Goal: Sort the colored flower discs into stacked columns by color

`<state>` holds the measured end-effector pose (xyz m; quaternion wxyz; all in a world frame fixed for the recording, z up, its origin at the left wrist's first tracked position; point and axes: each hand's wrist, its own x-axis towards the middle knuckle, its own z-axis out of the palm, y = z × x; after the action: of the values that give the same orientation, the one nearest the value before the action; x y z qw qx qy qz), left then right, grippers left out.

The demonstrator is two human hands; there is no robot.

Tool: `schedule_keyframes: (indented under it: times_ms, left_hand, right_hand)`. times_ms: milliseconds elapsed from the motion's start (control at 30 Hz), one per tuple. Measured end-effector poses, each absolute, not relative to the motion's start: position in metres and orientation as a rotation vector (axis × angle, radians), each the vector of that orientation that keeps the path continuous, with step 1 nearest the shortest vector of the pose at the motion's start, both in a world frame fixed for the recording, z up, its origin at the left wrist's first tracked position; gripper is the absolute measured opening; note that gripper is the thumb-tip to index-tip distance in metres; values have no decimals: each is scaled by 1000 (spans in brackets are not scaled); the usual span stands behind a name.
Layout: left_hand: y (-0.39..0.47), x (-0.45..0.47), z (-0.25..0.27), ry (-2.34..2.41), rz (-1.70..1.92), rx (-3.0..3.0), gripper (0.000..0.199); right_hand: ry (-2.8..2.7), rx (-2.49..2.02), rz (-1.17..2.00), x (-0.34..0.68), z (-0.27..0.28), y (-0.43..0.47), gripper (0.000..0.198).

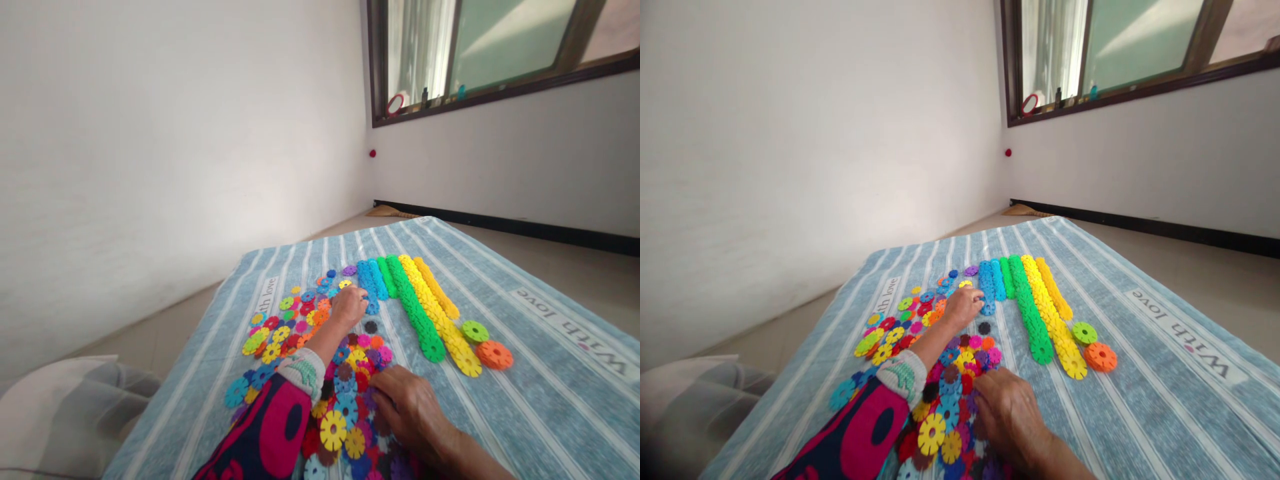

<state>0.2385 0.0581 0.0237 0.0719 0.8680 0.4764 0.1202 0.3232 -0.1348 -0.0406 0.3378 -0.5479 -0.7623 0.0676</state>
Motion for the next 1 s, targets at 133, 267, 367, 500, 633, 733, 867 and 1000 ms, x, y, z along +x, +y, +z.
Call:
schedule_keyframes:
  times_ms: [133, 267, 367, 500, 633, 733, 867, 1000]
  left_hand:
    - [72, 220, 31, 1504, 422, 2567, 18]
    - [89, 186, 42, 1641, 453, 2479, 22]
    - [97, 155, 48, 1739, 441, 2406, 22]
    - [99, 122, 51, 1819, 387, 2338, 21]
    - [97, 106, 47, 1874, 339, 2296, 19]
    - [98, 104, 43, 1928, 325, 2263, 17]
    - [107, 108, 38, 2016, 309, 2233, 15]
    - [118, 115, 36, 2108, 262, 2188, 19]
  right_hand:
    - [-1986, -1433, 215, 323, -42, -135, 13]
    - [-1983, -1441, 261, 323, -42, -135, 14]
    - [-1990, -1441, 280, 324, -41, -136, 13]
    - [-1995, -1439, 265, 324, -42, -137, 15]
    - [-1986, -1437, 243, 324, -45, -137, 15]
    - [-1989, -1429, 252, 324, -47, -137, 15]
    - [-1992, -1416, 267, 324, -50, -137, 16]
    - [-1988, -1407, 268, 324, -51, -136, 15]
